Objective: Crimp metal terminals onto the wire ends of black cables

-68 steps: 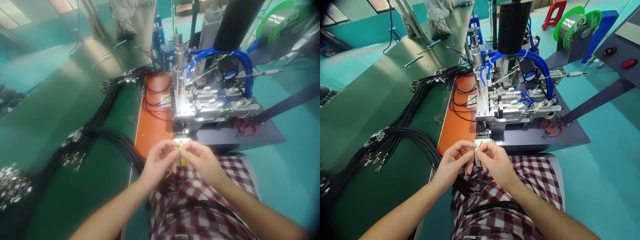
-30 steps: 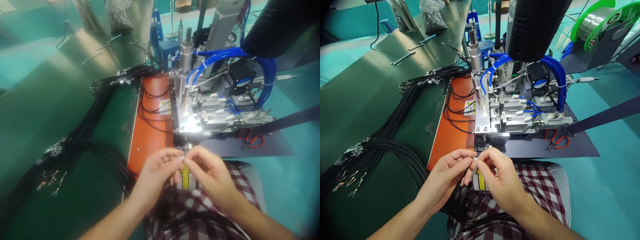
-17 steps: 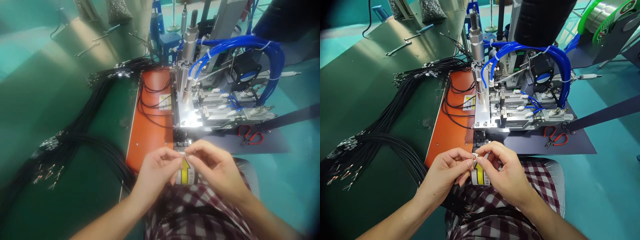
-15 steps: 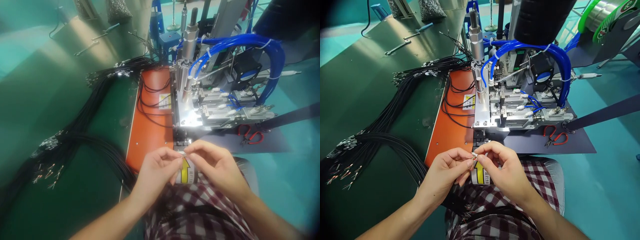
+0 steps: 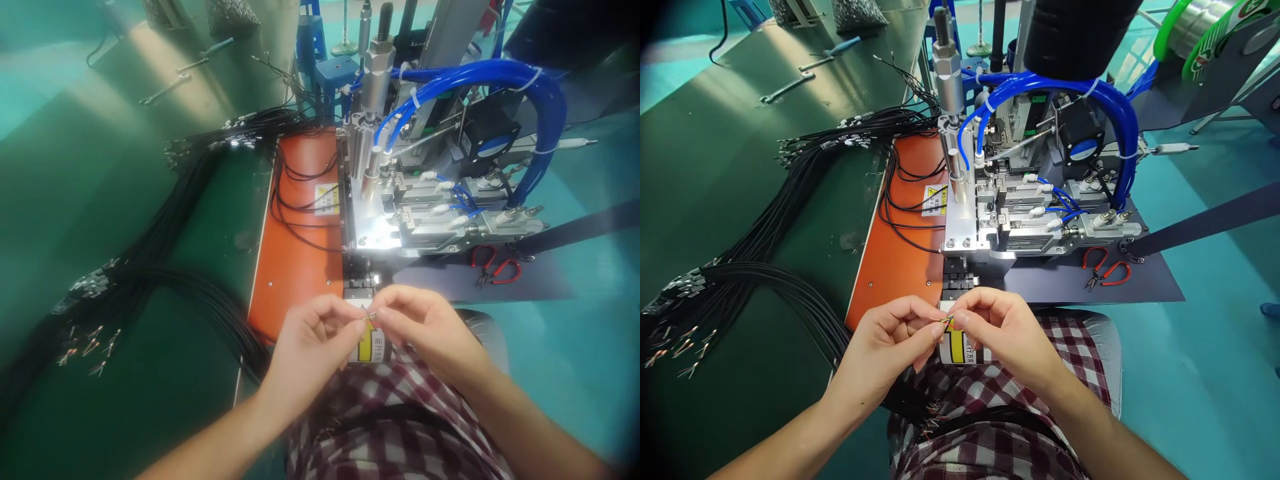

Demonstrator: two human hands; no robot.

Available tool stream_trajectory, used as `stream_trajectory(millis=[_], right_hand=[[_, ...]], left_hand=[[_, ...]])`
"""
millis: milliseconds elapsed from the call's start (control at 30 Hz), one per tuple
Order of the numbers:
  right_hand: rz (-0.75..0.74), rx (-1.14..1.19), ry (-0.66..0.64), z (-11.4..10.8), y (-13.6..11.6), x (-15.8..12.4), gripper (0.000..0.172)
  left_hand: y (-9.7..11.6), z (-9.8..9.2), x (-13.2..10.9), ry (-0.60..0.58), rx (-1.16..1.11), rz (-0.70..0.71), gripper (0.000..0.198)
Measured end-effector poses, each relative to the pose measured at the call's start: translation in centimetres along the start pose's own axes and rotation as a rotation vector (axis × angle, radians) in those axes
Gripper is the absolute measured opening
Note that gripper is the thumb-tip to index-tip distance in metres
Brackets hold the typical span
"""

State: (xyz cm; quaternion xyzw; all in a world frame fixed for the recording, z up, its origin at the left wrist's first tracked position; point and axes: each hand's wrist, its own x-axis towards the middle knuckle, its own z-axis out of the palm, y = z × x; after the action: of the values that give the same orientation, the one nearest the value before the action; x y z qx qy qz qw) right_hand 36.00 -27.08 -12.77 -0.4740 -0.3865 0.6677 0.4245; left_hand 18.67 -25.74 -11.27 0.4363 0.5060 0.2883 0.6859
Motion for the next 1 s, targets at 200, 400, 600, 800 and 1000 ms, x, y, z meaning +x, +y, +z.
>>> stream_trajectory(millis=[200, 400, 600, 800, 1000], right_hand=[[-0.024, -0.081, 0.004, 0.4, -0.3, -0.4, 0.016], [-0.170, -0.218, -0.067, 0.5, -0.7, -0.6, 0.016], [-0.347, -0.394, -0.319, -1.1, -1.1, 0.2, 0.013], [-0.270, -0.426, -0.255, -0.8, -1.4, 0.6, 0.014], [-0.102, -0.305, 0.069, 0.1, -0.5, -0.5, 0.014]], left_hand=[[0.3, -0.1, 0.1, -0.017, -0.057, -0.016, 0.015], [0.6, -0.2, -0.1, -0.093, -0.036, -0.036, 0.013], [0.7, -0.6, 0.1, -0.228, 0.009, -0.134, 0.015], [0.1, -0.4, 0.1, -0.136, -0.018, -0.085, 0.015], [-0.3, -0.1, 0.3, -0.021, -0.066, -0.015, 0.015]])
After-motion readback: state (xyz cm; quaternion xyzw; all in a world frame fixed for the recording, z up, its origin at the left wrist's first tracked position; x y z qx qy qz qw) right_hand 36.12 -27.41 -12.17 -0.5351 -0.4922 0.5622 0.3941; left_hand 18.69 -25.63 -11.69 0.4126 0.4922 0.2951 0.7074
